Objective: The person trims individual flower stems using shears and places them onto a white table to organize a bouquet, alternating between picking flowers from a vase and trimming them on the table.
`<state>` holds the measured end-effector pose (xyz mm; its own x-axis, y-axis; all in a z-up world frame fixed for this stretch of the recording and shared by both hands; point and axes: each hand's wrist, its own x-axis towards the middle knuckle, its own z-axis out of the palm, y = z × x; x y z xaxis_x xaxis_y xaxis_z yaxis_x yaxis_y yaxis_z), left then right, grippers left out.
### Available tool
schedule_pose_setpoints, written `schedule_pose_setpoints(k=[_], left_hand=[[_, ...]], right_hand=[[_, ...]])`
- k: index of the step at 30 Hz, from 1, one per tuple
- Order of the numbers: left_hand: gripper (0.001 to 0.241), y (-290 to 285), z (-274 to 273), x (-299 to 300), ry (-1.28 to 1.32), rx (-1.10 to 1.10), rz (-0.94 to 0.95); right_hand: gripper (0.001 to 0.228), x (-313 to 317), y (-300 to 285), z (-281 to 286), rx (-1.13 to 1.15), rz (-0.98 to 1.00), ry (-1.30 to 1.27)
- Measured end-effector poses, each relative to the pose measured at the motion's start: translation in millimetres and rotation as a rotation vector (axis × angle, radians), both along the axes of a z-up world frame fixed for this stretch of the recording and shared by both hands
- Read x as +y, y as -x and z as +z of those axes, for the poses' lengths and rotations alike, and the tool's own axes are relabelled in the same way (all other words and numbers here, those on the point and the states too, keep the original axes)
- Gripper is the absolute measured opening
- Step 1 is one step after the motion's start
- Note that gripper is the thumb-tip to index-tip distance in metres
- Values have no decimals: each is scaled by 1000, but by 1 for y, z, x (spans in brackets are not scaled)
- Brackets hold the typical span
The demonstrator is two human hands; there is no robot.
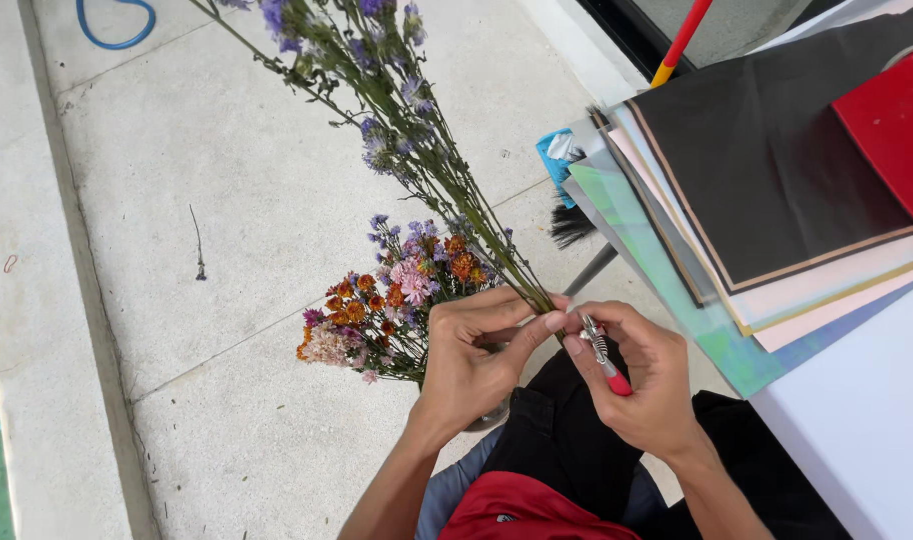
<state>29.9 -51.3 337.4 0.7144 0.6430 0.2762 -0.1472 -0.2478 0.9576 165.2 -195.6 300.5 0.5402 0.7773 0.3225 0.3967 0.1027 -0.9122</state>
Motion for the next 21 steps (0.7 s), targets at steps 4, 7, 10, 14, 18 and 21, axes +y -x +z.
schedule_pose_setpoints(k=[4, 7, 10, 14, 18, 21], left_hand=[[10, -31, 33, -30, 99, -121, -145], [7, -60, 46, -65, 95, -236, -261], [6, -91, 48, -114, 217, -293, -409], [12, -126, 50, -184, 337, -240, -577], [19, -159, 58, -252, 425, -83, -802], [29, -181, 62, -298, 449, -66, -935]], right_hand=[[26, -47, -9, 42, -37, -147, -19], [24, -92, -14, 64, -168, -297, -45], [26, -146, -19, 72, -156, -503, -19], [27, -228, -24, 71, -193, -752, 53], [21, -311, -32, 66, -146, -972, 125], [16, -390, -53, 45, -90, -1019, 184]])
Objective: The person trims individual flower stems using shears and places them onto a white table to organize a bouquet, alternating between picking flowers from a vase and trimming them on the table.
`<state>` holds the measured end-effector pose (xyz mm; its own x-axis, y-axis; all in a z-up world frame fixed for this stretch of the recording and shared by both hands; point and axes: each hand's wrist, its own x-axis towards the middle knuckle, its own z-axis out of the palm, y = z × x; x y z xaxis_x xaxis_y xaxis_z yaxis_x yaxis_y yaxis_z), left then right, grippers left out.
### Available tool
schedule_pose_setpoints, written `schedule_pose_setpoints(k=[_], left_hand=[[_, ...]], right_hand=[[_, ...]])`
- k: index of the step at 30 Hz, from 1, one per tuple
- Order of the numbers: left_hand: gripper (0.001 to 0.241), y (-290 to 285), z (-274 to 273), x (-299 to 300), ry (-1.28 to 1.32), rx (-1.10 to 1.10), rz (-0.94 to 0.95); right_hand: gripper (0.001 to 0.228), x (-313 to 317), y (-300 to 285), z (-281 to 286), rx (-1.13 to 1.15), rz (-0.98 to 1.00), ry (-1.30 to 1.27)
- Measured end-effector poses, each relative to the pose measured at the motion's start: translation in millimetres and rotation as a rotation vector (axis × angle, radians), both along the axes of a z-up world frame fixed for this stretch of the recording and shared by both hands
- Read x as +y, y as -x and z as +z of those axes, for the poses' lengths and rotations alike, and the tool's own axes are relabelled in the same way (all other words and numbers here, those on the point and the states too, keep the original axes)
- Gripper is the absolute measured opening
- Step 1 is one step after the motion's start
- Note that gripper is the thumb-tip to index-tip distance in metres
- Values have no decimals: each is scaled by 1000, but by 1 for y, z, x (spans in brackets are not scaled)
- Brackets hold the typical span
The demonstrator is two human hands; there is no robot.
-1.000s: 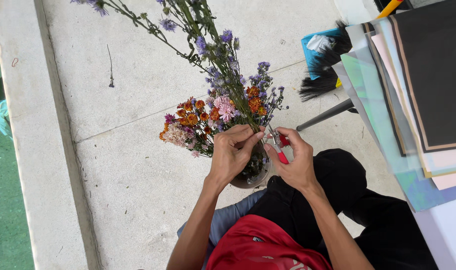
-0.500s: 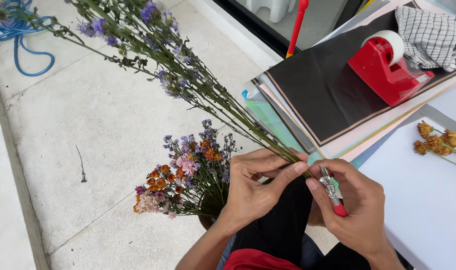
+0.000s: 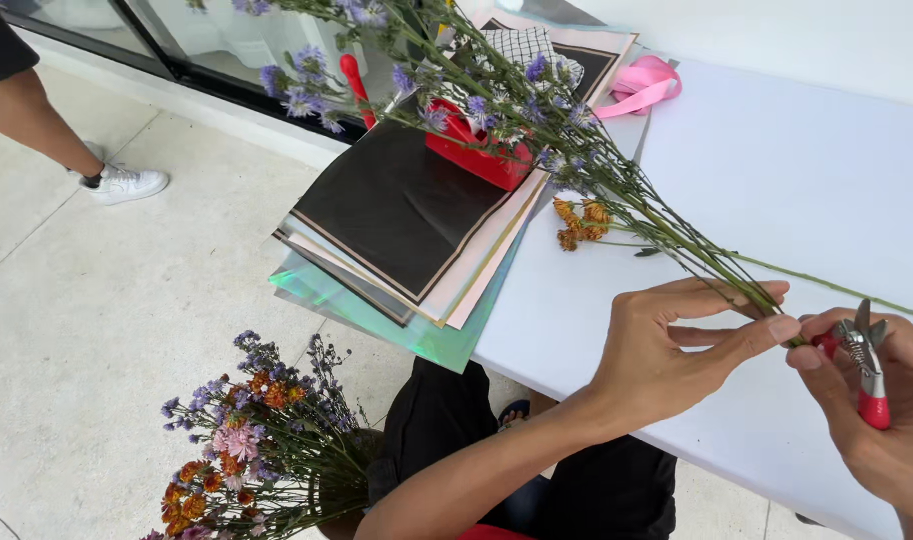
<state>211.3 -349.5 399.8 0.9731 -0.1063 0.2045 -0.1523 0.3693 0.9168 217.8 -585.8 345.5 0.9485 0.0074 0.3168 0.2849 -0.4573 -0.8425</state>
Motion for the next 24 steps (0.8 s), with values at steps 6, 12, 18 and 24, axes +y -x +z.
schedule_pose_setpoints(k=[6, 12, 18, 24], left_hand=[[95, -32, 18, -30, -96, 97, -114], [38, -99, -18, -49, 70, 261, -92], [17, -117, -72, -71, 225, 394, -151], [49, -127, -98, -87, 385, 456, -142]], right_hand=[[24, -291, -131, -176, 97, -151, 47], [29, -538, -259, -301, 146, 422, -293], [27, -360, -148, -132, 101, 87, 145], [28, -361, -158, -137, 184, 62, 182]])
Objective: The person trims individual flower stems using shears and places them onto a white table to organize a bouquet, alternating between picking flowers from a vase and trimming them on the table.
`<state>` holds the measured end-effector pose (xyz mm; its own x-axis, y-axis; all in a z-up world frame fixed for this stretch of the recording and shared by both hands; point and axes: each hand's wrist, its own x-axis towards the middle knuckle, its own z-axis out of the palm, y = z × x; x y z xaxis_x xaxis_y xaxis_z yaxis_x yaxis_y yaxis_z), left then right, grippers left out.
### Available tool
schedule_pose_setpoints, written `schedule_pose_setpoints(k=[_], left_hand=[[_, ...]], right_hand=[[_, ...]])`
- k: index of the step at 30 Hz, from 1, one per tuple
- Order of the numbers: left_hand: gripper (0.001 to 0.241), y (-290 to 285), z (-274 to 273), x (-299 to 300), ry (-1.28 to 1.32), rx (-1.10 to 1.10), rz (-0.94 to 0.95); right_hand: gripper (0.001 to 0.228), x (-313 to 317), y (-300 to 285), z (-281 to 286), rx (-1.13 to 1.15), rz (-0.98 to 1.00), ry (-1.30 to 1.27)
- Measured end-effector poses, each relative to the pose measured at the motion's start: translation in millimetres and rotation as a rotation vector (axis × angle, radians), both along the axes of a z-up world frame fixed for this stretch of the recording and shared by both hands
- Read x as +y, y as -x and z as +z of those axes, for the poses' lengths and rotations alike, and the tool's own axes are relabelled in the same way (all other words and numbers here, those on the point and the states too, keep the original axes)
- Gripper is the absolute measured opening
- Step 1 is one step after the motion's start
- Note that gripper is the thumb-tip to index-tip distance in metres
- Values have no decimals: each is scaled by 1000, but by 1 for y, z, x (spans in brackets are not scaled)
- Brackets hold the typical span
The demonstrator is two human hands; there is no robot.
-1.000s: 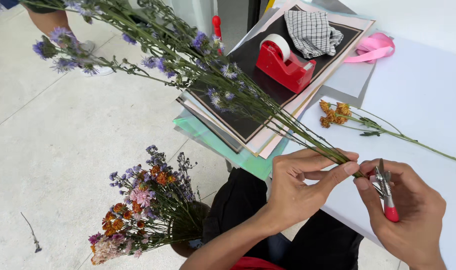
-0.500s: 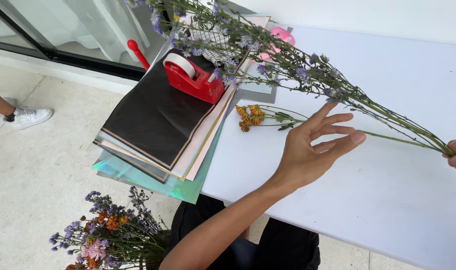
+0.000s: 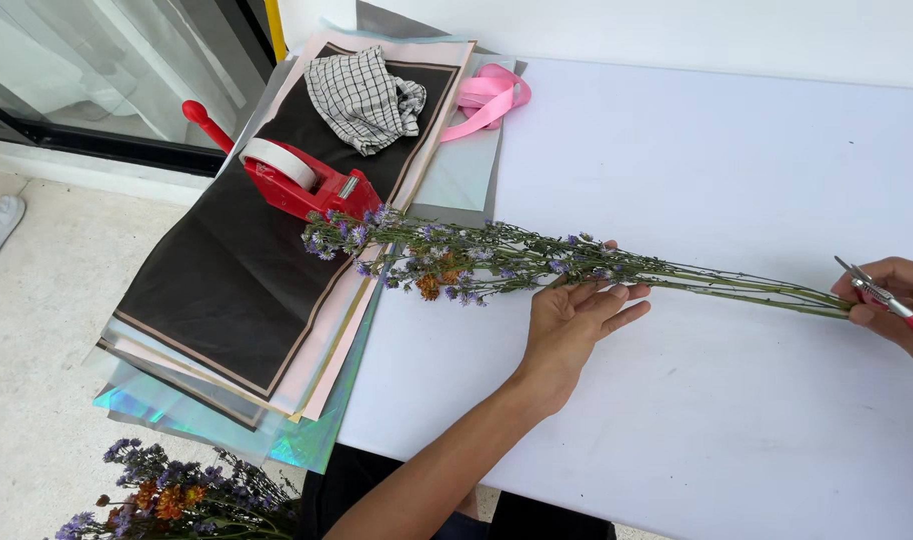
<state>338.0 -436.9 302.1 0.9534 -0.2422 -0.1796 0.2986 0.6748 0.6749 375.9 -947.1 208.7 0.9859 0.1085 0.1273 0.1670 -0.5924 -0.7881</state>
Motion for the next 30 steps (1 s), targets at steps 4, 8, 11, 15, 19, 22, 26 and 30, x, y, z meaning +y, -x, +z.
schedule_pose_setpoints(k=[4, 8, 11, 15, 19, 22, 26, 30], left_hand=[[18, -8, -10, -7, -28, 89, -34], [14, -11, -11, -10, -32, 119, -31], [14, -10, -13, -11, -33, 111, -52], [18, -5, 2, -2, -85, 154, -112], [52, 14, 42, 11, -104, 250, -184], [85, 27, 48, 15, -153, 278, -314], [39, 29, 44, 19, -655, -515, -148], [23, -14, 38, 35, -1258, -1358, 186]], right_hand=[[19, -10, -7, -11, -44, 41, -56], [27, -22, -14, -13, 22, 33, -30], [31, -29, -17, -13, 44, 28, -17], [19, 48, 17, 82, 171, -8, 50], [22, 99, 32, 133, 322, -106, 215], [25, 122, 38, 153, 354, -129, 351], [30, 139, 43, 182, 384, -100, 429], [26, 118, 48, 197, 320, -110, 317]])
